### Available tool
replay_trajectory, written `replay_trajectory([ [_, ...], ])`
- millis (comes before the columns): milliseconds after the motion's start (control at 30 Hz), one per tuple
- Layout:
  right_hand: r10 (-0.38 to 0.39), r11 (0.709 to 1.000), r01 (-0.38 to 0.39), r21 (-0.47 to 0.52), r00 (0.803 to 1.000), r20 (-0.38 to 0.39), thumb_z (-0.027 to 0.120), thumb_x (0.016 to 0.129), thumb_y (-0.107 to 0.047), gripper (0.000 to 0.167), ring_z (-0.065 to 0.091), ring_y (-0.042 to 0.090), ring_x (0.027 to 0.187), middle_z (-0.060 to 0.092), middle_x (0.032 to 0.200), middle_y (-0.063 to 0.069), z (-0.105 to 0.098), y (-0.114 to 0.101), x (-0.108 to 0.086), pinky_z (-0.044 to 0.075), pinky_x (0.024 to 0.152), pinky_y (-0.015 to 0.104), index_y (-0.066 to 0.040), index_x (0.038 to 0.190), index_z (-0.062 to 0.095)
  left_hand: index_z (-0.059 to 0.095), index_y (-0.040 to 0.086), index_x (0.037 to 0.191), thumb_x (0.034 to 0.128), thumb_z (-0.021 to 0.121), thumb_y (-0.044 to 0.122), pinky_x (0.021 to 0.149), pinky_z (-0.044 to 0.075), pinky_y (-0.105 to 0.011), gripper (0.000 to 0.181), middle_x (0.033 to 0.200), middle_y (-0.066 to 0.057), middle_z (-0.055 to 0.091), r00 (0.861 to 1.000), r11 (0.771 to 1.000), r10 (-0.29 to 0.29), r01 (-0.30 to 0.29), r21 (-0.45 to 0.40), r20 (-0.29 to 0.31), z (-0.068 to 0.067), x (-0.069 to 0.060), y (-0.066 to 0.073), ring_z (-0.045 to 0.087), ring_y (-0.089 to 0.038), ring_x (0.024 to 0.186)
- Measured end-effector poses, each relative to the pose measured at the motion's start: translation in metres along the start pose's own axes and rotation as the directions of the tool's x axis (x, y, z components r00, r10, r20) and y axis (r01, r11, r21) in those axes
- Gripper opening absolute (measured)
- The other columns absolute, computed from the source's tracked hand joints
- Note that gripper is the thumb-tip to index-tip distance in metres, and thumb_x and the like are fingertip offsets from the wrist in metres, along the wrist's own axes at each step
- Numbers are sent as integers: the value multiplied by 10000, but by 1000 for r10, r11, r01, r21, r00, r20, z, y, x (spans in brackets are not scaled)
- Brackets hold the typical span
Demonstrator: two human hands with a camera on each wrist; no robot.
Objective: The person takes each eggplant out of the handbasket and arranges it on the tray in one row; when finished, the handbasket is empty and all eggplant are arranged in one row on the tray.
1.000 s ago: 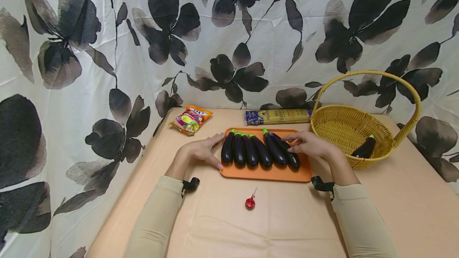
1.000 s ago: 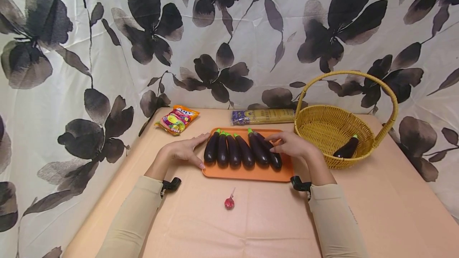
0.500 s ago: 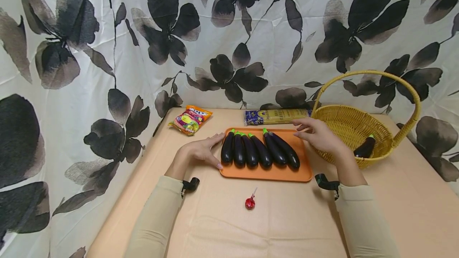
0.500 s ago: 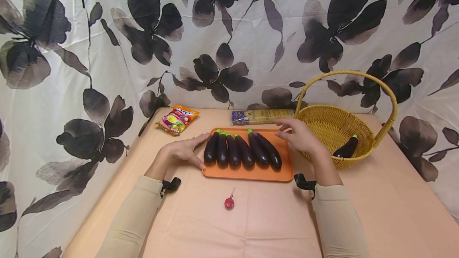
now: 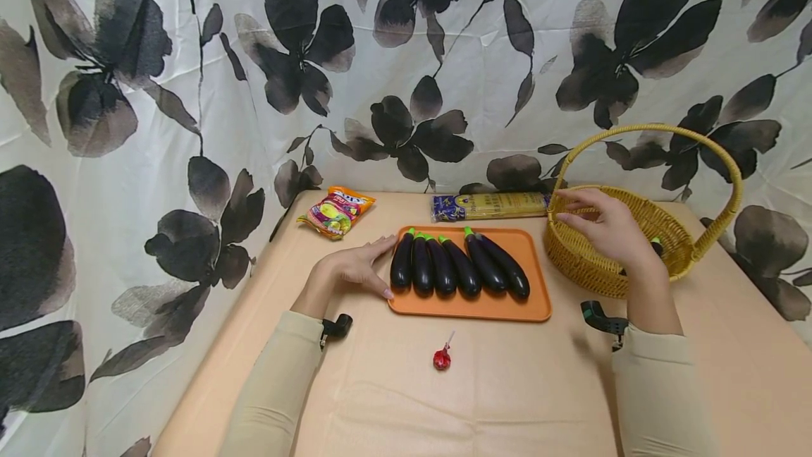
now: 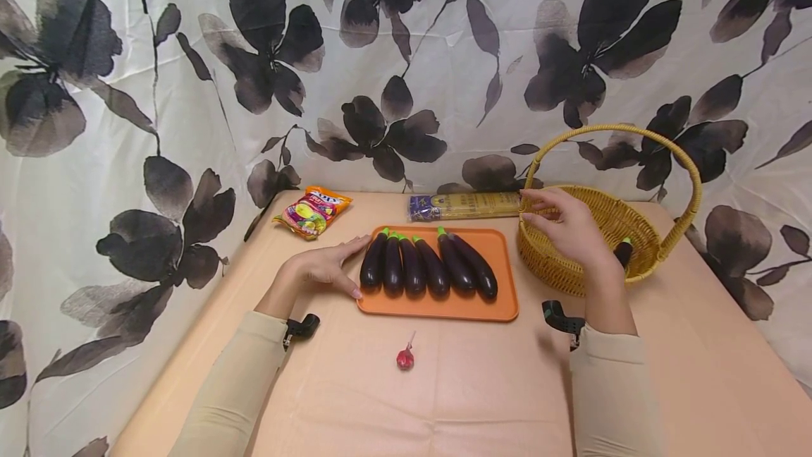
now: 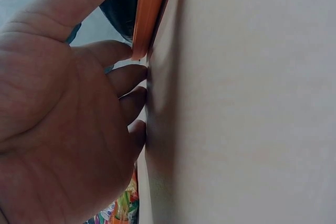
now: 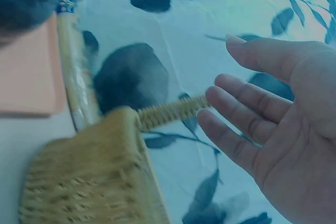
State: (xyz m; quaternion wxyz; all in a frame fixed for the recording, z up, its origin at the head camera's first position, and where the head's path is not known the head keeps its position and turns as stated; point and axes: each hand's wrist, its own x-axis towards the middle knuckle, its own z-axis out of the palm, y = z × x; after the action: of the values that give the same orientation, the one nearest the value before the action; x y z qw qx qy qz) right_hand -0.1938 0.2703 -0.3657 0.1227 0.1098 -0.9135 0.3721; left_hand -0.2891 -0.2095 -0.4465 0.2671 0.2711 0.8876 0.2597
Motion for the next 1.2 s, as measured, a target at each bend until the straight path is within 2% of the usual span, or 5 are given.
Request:
replay_trajectory([
  [167,16,999,-19,-40,997,-79,673,1029,-268,473,565,228,1138,615,1388,152,-13,13,-6,386,813,22,-124,1473,598,93,249,1694,673,959,524,1331,63,-462,1367,1769,-26,44,1000,1000,-5,5,-4,-1,0,-1,0,13,-237,1635],
  [367,50,996,-56,-71,995,-85,631,1051,-303,487,567,330,1183,603,1401,181,-24,25,-13,389,799,54,-138,1505,567,98,242,1694,680,954,526,1331,67,-460,1356,1770,-27,45,1000,1000,-2,2,6,-3,1,0,0,14,-231,1635],
  [533,106,988,-111,-109,993,-46,598,1063,-337,531,544,487,1233,497,1513,262,-31,35,-18,543,908,444,-87,1526,525,100,244,1694,680,953,528,1331,65,-466,1355,1770,-24,44,1000,1000,-4,4,5,-2,1,0,0,10,-228,1635],
  [667,149,973,-147,-178,989,-1,588,1073,-276,498,503,569,1224,462,1489,324,-38,51,-24,482,903,723,-1,1484,531,101,244,1694,678,954,528,1331,62,-468,1357,1770,-27,41,1000,1000,-2,2,4,0,1,0,1,6,-231,1635],
  [1200,313,912,-233,-337,927,205,645,1038,-308,632,413,663,1284,428,1446,453,-49,90,-35,373,1016,802,74,1501,446,104,244,1694,672,959,525,1330,58,-462,1361,1769,-33,42,1000,1000,1,-1,2,-12,3,-1,-1,10,-243,1634],
])
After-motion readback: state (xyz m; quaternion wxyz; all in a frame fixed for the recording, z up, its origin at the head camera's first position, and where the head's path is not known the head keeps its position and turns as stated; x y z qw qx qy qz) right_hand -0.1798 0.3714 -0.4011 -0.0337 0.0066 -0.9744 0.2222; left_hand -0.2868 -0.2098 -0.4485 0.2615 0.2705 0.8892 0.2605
